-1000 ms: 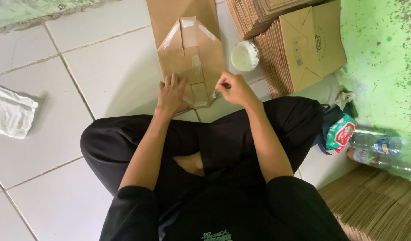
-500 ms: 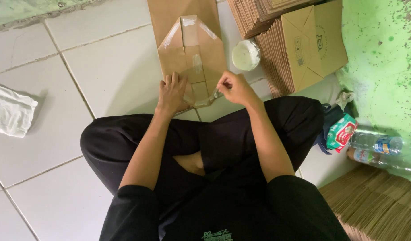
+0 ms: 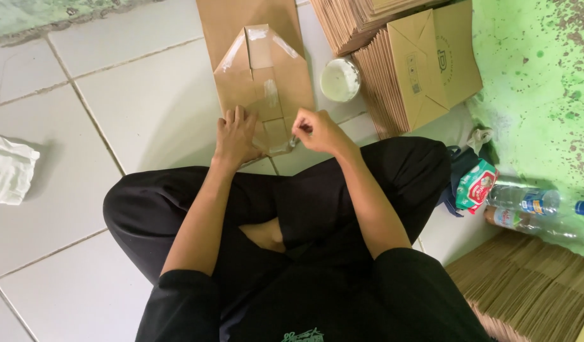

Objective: Applying glue to paper templates and folding them to assemble paper bags.

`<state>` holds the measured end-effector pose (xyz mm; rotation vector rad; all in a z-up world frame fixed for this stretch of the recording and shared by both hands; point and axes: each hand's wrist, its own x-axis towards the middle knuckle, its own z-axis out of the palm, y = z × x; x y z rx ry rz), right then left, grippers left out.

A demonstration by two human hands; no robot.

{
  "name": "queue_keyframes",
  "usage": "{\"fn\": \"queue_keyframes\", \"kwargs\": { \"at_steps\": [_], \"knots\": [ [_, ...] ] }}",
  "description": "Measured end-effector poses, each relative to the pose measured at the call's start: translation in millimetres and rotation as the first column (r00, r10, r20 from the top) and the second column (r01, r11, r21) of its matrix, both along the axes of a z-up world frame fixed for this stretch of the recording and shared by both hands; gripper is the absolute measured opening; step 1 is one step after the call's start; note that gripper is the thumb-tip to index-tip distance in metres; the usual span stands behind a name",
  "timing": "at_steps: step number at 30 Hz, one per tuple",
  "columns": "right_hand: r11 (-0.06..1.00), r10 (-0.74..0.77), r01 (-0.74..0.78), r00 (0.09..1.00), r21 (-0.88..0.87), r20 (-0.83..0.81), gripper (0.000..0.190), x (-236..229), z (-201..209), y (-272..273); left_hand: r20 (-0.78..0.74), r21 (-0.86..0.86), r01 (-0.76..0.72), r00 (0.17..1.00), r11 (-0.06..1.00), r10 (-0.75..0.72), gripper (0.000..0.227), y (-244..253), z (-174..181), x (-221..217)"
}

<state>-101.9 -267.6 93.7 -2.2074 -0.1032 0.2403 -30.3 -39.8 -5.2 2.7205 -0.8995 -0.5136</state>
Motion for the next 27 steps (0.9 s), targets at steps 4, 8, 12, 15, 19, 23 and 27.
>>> {"fn": "queue_keyframes", "kwargs": {
  "at_steps": [4,8,12,15,19,23,27],
  "knots": [
    [0.998,0.035,-0.032,0.998,0.053,-0.061,0.006,1,-4,23,-0.002,0.007,-0.01,1.0,1.0,0.01,0.098,0,8,-3],
    [0.99,-0.005,0.016,0.997,0.139,-0.083,0.007,5,-6,24,0.009,-0.016,-0.018,1.0,1.0,0.018,0.101,1,14,-4],
    [0.971,-0.027,0.045,0.996,0.234,-0.082,0.006,7,-14,26,0.036,-0.039,-0.018,0.999,0.999,0.02,0.097,2,3,-5],
    [0.983,0.029,-0.022,0.999,0.18,-0.038,0.007,8,-18,33,0.023,-0.05,-0.018,1.0,0.999,0.019,0.101,2,-1,-4],
    [0.982,0.028,-0.025,0.999,0.187,-0.014,0.007,10,-8,31,0.007,-0.052,-0.025,1.0,0.998,0.026,0.098,3,0,-2],
    [0.978,-0.026,0.013,0.998,0.209,0.06,0.009,11,3,24,0.022,-0.055,-0.017,1.0,0.998,0.018,0.099,4,3,-3],
    [0.967,-0.038,0.012,0.994,0.256,0.099,0.01,13,3,30,0.032,-0.042,-0.013,0.999,0.999,0.014,0.098,3,-5,-2]
  ]
}}
